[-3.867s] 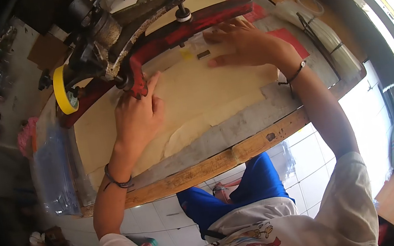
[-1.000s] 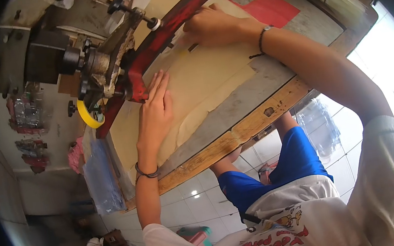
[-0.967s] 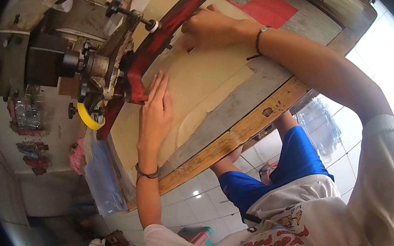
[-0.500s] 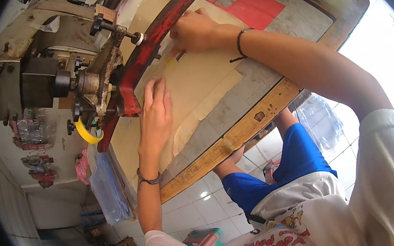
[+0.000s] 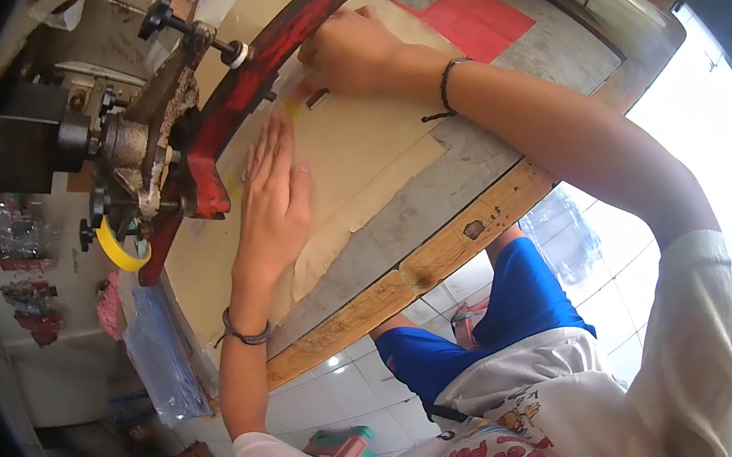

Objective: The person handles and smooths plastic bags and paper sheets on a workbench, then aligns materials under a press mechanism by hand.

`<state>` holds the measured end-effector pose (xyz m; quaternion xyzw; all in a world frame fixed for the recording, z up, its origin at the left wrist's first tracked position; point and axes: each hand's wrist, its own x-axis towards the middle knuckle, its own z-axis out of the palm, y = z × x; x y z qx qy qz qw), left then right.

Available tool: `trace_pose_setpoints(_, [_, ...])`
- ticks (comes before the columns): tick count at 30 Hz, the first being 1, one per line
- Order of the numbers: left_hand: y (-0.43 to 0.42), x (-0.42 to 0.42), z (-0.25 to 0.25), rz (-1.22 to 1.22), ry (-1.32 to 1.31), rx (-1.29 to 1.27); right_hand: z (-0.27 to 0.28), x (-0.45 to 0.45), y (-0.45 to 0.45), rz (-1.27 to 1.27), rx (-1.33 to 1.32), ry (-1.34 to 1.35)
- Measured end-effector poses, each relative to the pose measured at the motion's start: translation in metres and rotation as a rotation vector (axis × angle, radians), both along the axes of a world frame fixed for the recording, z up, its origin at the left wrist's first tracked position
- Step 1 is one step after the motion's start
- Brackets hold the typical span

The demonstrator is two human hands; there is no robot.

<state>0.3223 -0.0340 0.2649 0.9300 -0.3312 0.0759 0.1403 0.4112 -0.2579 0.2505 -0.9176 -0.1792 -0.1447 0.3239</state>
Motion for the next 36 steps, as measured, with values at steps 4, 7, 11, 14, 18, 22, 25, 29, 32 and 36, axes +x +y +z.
trace_pose_setpoints(4, [0.001,0.0,-0.002,0.001,0.02,-0.05,0.0,0.0,0.001,-0.014,0.031,0.001])
trace_pose_setpoints(7, [0.002,0.0,-0.004,0.013,0.011,-0.033,0.0,0.0,0.0,-0.005,0.039,-0.01])
trace_pose_setpoints(11, [0.002,0.001,-0.004,0.02,0.012,-0.027,-0.006,0.005,0.0,-0.001,0.082,-0.063])
trace_pose_setpoints(14, [0.001,0.001,-0.003,0.018,0.017,-0.039,-0.005,0.01,-0.003,0.024,0.037,0.096])
trace_pose_setpoints(18, [0.0,0.001,-0.003,0.019,0.001,-0.039,-0.003,0.011,-0.003,0.046,0.054,0.098])
trace_pose_setpoints(22, [-0.001,0.003,-0.004,-0.003,-0.017,-0.046,-0.003,0.011,-0.004,0.048,0.054,0.103])
trace_pose_setpoints(25, [-0.005,0.003,-0.002,0.003,-0.001,-0.036,-0.004,0.015,-0.006,0.065,0.048,0.16])
trace_pose_setpoints(29, [-0.007,0.005,-0.004,0.01,0.001,-0.035,-0.005,0.015,-0.004,0.053,0.038,0.135])
trace_pose_setpoints(32, [-0.008,0.006,-0.004,0.013,0.008,-0.045,-0.005,0.012,-0.002,0.029,0.016,0.096])
trace_pose_setpoints(36, [-0.008,0.007,-0.003,-0.017,0.034,-0.076,-0.005,0.012,0.001,0.009,-0.015,0.096])
